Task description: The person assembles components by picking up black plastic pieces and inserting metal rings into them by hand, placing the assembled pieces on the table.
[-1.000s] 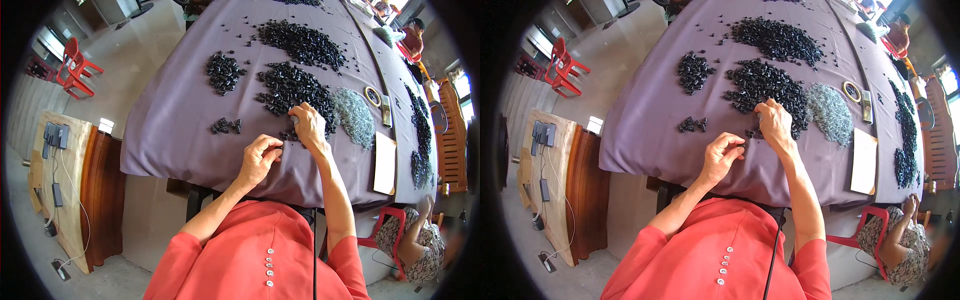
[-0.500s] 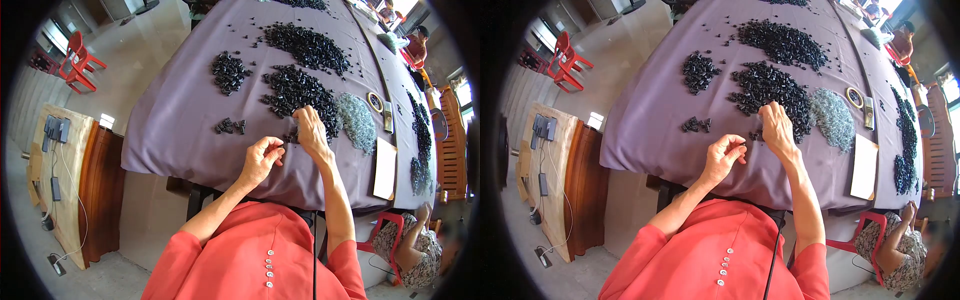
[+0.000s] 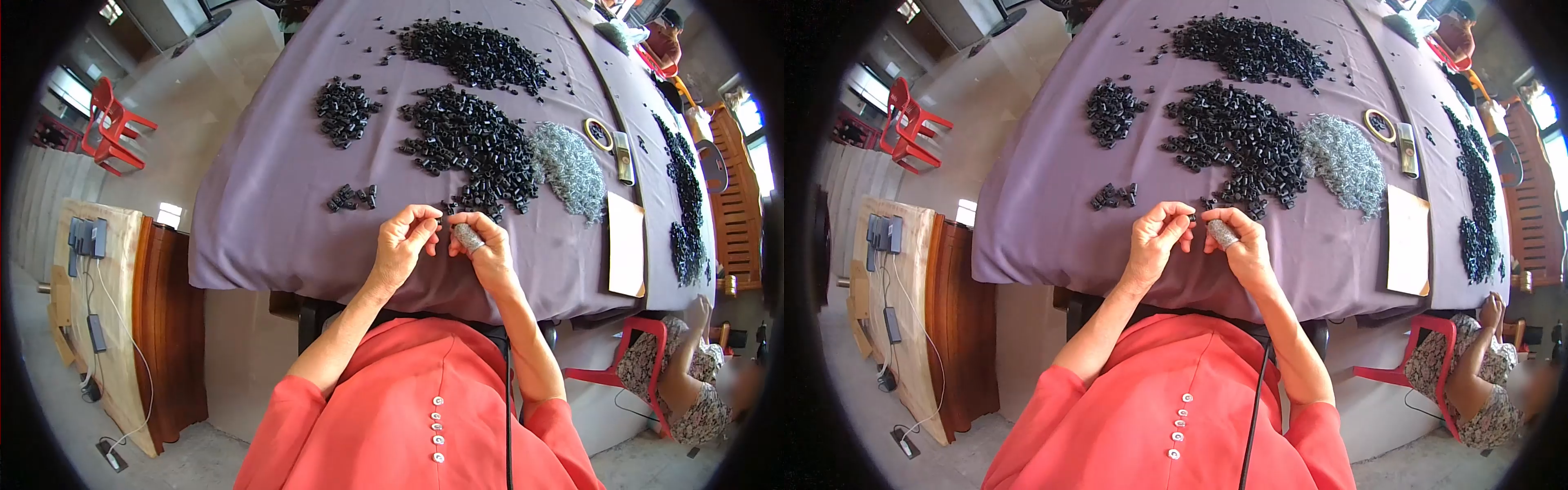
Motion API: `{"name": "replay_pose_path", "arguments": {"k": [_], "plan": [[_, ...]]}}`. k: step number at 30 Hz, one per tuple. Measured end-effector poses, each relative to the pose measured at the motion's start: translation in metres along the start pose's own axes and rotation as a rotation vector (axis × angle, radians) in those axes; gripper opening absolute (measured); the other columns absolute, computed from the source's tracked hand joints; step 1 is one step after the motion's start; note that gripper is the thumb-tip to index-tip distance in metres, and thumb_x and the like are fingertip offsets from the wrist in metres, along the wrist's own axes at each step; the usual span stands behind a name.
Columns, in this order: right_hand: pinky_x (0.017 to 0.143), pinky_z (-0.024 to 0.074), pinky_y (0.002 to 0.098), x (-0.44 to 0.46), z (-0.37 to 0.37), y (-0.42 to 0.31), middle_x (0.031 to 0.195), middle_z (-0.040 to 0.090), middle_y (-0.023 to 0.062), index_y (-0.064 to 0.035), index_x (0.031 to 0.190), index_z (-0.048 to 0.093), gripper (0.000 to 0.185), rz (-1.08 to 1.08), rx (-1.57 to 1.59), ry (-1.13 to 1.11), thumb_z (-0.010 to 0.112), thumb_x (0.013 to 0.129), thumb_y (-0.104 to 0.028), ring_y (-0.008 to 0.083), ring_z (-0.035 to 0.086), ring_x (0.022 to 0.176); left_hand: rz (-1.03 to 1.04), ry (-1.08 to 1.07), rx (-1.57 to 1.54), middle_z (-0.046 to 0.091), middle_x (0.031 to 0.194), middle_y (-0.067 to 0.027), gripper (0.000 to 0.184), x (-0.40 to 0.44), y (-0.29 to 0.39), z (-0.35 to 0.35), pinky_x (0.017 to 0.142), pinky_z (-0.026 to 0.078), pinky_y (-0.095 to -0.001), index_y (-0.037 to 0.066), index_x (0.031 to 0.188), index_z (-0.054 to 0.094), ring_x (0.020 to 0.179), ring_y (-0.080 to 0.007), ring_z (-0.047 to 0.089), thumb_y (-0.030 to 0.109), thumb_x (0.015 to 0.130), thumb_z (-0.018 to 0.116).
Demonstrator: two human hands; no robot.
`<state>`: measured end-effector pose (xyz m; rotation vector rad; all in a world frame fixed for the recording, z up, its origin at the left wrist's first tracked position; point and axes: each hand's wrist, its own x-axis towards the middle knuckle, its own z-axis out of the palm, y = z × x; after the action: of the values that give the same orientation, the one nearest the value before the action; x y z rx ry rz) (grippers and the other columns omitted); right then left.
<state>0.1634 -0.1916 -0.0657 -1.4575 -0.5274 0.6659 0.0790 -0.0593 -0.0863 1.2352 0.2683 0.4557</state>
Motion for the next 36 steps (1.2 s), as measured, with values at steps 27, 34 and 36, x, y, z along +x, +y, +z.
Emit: {"name": "replay_pose_path", "arguments": {"k": [27, 34, 36], "plan": [[0.058, 0.0452, 0.0234, 0.007, 0.001, -0.001, 0.072, 0.057, 0.0046, -0.0006, 0.088, 0.053, 0.008, 0.062, 0.189, -0.082, 0.057, 0.086, -0.008, 0.0105, 0.055, 0.061, -0.023, -0.063, 0.166, 0.055, 0.070, 0.0027, 0.007, -0.002, 0.010, 0.002, 0.048, 0.039, -0.0182, 0.004, 0.092, 0.058, 0.054, -0.0034, 0.047, 0.009, 0.089, 0.054], [0.055, 0.0453, 0.0237, 0.010, -0.005, -0.001, 0.073, 0.058, 0.0060, -0.0021, 0.083, 0.054, 0.012, 0.122, 0.340, -0.166, 0.063, 0.082, -0.009, 0.0107, 0.054, 0.059, -0.046, -0.160, 0.136, 0.053, 0.069, 0.0030, 0.006, 0.000, 0.014, 0.000, 0.045, 0.036, -0.0177, 0.005, 0.088, 0.054, 0.054, -0.0031, 0.045, 0.010, 0.090, 0.053], [0.053, 0.0450, 0.0235, 0.011, -0.005, -0.003, 0.072, 0.058, 0.0061, -0.0025, 0.081, 0.054, 0.013, 0.137, 0.356, -0.198, 0.066, 0.080, -0.010, 0.0105, 0.054, 0.058, -0.092, -0.217, 0.019, 0.055, 0.071, 0.0013, 0.005, 0.001, 0.011, -0.005, 0.046, 0.037, -0.0177, 0.005, 0.087, 0.054, 0.055, -0.0035, 0.046, 0.009, 0.090, 0.053]]}}
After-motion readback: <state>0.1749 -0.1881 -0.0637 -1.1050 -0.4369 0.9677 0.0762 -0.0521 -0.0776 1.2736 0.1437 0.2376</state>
